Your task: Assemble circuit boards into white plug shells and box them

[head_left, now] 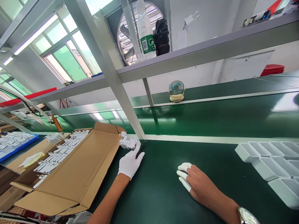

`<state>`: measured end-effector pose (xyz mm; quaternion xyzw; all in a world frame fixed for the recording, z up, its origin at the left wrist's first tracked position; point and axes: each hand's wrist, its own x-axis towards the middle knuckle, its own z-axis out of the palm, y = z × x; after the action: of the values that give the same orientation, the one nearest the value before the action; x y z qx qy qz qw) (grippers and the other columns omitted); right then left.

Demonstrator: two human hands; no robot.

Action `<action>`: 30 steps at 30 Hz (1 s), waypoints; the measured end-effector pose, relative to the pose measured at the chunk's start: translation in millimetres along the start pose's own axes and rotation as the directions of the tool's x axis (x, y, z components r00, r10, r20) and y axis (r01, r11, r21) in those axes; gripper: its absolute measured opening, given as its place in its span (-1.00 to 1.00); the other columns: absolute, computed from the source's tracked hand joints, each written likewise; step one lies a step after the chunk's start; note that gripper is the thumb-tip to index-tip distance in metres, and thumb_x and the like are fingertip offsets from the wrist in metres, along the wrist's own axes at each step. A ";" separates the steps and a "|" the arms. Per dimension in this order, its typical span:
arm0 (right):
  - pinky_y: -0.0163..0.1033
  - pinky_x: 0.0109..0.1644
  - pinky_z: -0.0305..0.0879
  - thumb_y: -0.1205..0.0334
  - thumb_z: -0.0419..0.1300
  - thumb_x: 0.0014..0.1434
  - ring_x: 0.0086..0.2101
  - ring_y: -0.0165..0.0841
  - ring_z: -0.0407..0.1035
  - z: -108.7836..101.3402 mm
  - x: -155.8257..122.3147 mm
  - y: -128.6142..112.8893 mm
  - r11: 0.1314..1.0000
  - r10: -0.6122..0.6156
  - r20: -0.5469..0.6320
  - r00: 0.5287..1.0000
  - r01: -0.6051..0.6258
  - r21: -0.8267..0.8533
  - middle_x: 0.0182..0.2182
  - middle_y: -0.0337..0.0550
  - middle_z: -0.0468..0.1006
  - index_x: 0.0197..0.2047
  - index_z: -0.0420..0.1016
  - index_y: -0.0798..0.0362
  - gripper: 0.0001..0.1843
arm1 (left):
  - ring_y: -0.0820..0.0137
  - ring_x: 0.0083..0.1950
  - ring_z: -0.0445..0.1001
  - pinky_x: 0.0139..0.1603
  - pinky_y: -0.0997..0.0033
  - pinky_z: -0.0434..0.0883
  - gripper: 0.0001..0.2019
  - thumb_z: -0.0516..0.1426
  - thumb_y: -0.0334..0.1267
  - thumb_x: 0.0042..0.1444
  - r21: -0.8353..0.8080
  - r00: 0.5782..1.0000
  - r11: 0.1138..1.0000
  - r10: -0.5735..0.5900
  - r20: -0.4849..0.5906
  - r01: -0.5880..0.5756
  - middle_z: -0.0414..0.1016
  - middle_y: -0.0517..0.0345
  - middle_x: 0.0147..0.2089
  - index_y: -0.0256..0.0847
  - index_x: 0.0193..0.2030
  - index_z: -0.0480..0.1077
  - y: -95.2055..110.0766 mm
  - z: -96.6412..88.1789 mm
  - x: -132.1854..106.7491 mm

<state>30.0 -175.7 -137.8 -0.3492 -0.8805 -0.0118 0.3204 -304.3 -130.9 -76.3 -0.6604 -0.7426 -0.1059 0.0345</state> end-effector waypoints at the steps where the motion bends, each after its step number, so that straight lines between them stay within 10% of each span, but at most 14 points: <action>1: 0.01 0.00 0.47 0.42 0.03 0.35 -0.11 -0.13 0.44 -0.3 0.2 -0.2 1.000 0.004 0.006 1.000 -0.004 0.001 -0.08 0.02 0.56 0.00 0.55 0.07 -0.70 | 0.26 -0.15 0.54 -0.24 0.39 0.25 -0.52 0.01 0.08 0.37 0.044 0.999 0.998 0.044 -0.001 -0.044 0.60 0.11 -0.14 0.12 0.38 0.27 1.7 0.0 0.4; 21: -0.03 -0.01 0.45 0.43 0.04 0.35 -0.11 -0.15 0.47 4.1 -2.6 1.5 0.999 0.007 0.003 1.000 -0.006 -0.037 -0.13 0.01 0.58 -0.08 0.58 0.04 -0.71 | 0.05 0.19 0.45 0.03 0.20 0.38 -0.29 -0.03 0.09 0.38 -0.037 0.996 0.997 0.070 0.063 -0.067 0.38 -0.20 0.27 -0.08 0.55 -0.16 9.5 19.1 12.2; 30: -0.02 0.02 0.43 0.41 0.05 0.36 -0.07 -0.14 0.45 -0.6 1.1 0.1 0.999 0.010 0.047 0.999 -0.008 -0.032 -0.07 0.02 0.57 0.03 0.56 0.04 -0.70 | 0.17 0.16 0.48 0.12 0.25 0.40 -0.58 -0.08 -0.13 0.42 -0.013 0.997 0.997 0.076 -0.017 -0.076 0.49 -0.08 0.18 -0.19 0.29 0.36 1.7 32.0 8.0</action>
<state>29.8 -175.2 -136.7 -0.3583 -0.8859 -0.0160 0.2943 -300.8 -116.4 -105.8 -0.6875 -0.7159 -0.1148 0.0400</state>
